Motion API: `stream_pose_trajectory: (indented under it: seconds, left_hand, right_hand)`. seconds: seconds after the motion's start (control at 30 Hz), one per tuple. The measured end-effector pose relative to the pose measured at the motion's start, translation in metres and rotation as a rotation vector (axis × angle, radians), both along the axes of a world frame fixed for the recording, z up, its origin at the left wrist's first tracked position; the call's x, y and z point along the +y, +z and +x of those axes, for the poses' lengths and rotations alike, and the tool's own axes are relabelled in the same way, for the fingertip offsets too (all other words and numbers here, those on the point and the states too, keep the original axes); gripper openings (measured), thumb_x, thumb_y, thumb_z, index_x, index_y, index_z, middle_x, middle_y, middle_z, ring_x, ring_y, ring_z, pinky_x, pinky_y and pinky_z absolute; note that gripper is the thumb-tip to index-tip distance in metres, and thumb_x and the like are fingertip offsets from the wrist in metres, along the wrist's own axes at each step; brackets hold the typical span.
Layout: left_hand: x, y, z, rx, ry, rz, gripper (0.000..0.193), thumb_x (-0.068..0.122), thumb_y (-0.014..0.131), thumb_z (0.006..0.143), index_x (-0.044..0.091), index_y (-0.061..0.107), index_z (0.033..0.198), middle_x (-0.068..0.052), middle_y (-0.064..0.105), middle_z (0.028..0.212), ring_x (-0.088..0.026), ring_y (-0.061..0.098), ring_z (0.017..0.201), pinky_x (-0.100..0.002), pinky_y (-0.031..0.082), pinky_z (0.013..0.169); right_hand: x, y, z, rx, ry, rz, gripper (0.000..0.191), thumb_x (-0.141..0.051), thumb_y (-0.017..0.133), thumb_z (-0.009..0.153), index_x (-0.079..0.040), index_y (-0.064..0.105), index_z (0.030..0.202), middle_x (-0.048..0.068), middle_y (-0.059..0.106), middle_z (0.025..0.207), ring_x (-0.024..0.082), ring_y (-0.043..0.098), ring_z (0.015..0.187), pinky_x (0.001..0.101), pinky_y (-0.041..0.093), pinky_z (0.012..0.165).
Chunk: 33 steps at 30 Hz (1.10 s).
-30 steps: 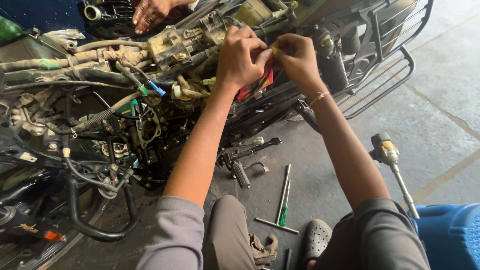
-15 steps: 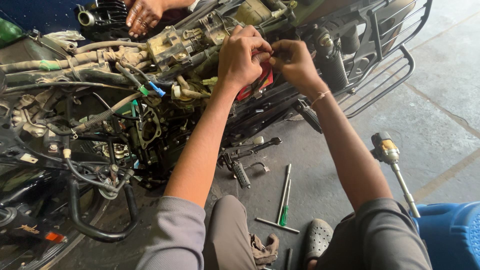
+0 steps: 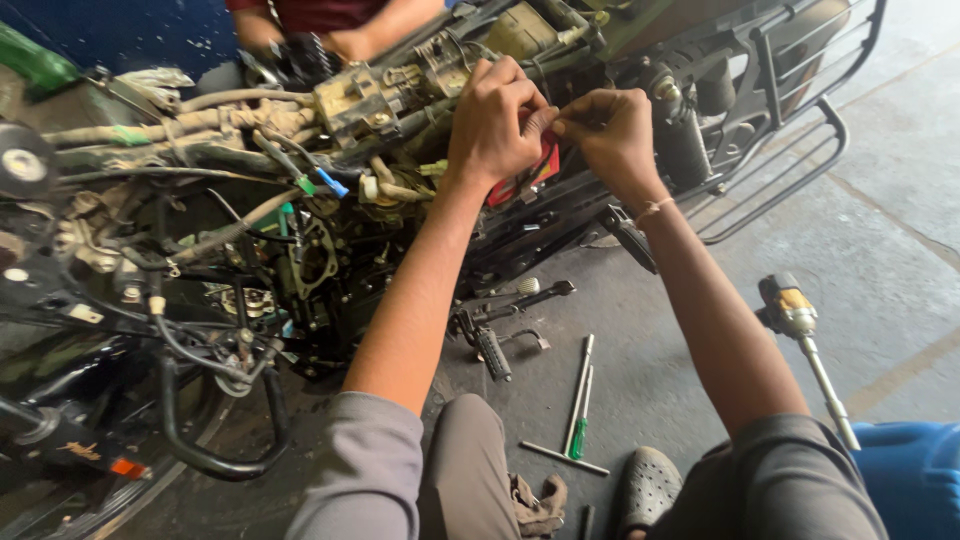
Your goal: The person sits on the floor beside a partially disassembled motorcycle and wipes engine components with a cloth, holding the frame with the other hand. They then use a screwdriver on parts near the battery and manipulate small fittings and cables on the bike by hand.
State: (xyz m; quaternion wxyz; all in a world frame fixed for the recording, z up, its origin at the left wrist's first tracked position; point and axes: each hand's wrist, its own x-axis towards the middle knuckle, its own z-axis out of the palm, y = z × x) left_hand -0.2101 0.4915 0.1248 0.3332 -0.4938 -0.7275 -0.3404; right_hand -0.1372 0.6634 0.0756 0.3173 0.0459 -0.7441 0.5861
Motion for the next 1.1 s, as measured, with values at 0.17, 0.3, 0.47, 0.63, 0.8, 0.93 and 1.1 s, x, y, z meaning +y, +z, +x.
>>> stream_pose_trajectory:
  seconds: [0.17, 0.3, 0.47, 0.63, 0.8, 0.93, 1.1]
  left_hand:
    - [0.001, 0.002, 0.000, -0.007, 0.044, -0.059, 0.014, 0.012, 0.086, 0.071, 0.009, 0.074, 0.074, -0.007, 0.062, 0.087, -0.029, 0.058, 0.089, -0.040, 0.051, 0.083]
    - [0.001, 0.006, 0.000, 0.001, 0.060, -0.081, 0.015, 0.009, 0.086, 0.065, 0.012, 0.075, 0.074, -0.008, 0.063, 0.089, -0.031, 0.059, 0.092, -0.041, 0.050, 0.085]
    - [0.003, 0.007, 0.000, -0.029, 0.052, -0.060, 0.017, 0.011, 0.088, 0.063, 0.014, 0.075, 0.074, -0.006, 0.064, 0.089, -0.030, 0.059, 0.093, -0.041, 0.050, 0.087]
    - [0.005, 0.003, -0.002, -0.074, 0.031, -0.050, 0.021, 0.014, 0.091, 0.063, 0.015, 0.076, 0.077, -0.006, 0.064, 0.090, -0.029, 0.060, 0.092, -0.040, 0.050, 0.084]
    - [0.004, 0.003, -0.003, -0.103, 0.019, -0.051, 0.019, 0.015, 0.091, 0.066, 0.013, 0.076, 0.077, -0.006, 0.065, 0.089, -0.029, 0.060, 0.091, -0.042, 0.049, 0.084]
    - [0.005, 0.004, -0.001, -0.087, 0.041, -0.031, 0.016, 0.014, 0.090, 0.068, 0.012, 0.076, 0.076, -0.006, 0.064, 0.089, -0.029, 0.059, 0.091, -0.042, 0.049, 0.084]
    - [0.009, 0.003, 0.004, -0.051, 0.106, 0.034, 0.014, 0.011, 0.088, 0.069, 0.010, 0.074, 0.072, -0.008, 0.062, 0.084, -0.030, 0.059, 0.087, -0.042, 0.050, 0.082]
  right_hand:
    - [-0.003, 0.005, 0.003, 0.007, 0.155, -0.110, 0.015, 0.002, 0.081, 0.086, 0.002, 0.071, 0.097, 0.003, 0.074, 0.093, 0.007, 0.070, 0.086, 0.0226, 0.060, 0.077]
    - [-0.010, 0.017, 0.008, 0.006, 0.091, 0.017, 0.018, -0.002, 0.085, 0.085, 0.001, 0.072, 0.097, 0.002, 0.074, 0.091, 0.004, 0.066, 0.083, 0.0213, 0.053, 0.073]
    - [-0.011, 0.039, 0.022, -0.098, -0.074, 0.257, 0.019, -0.010, 0.087, 0.081, -0.001, 0.075, 0.094, 0.002, 0.074, 0.080, 0.004, 0.064, 0.073, 0.0234, 0.051, 0.067]
    - [-0.005, 0.029, 0.019, -0.070, -0.019, 0.228, 0.018, -0.007, 0.087, 0.083, 0.003, 0.074, 0.092, 0.004, 0.073, 0.081, 0.005, 0.063, 0.076, 0.0241, 0.052, 0.070]
    - [0.005, -0.003, -0.007, -0.102, 0.358, -0.366, 0.016, -0.001, 0.076, 0.091, 0.002, 0.071, 0.106, 0.001, 0.072, 0.094, 0.008, 0.068, 0.084, 0.0234, 0.057, 0.077]
    - [-0.001, -0.019, -0.028, -0.006, 0.301, -0.526, 0.016, 0.004, 0.073, 0.089, 0.000, 0.067, 0.104, 0.004, 0.073, 0.093, 0.011, 0.070, 0.082, 0.0251, 0.058, 0.074]
    - [-0.012, -0.030, -0.044, -0.019, 0.072, -0.625, 0.013, 0.006, 0.067, 0.091, 0.001, 0.068, 0.103, 0.004, 0.070, 0.088, 0.010, 0.064, 0.072, 0.0253, 0.052, 0.062]
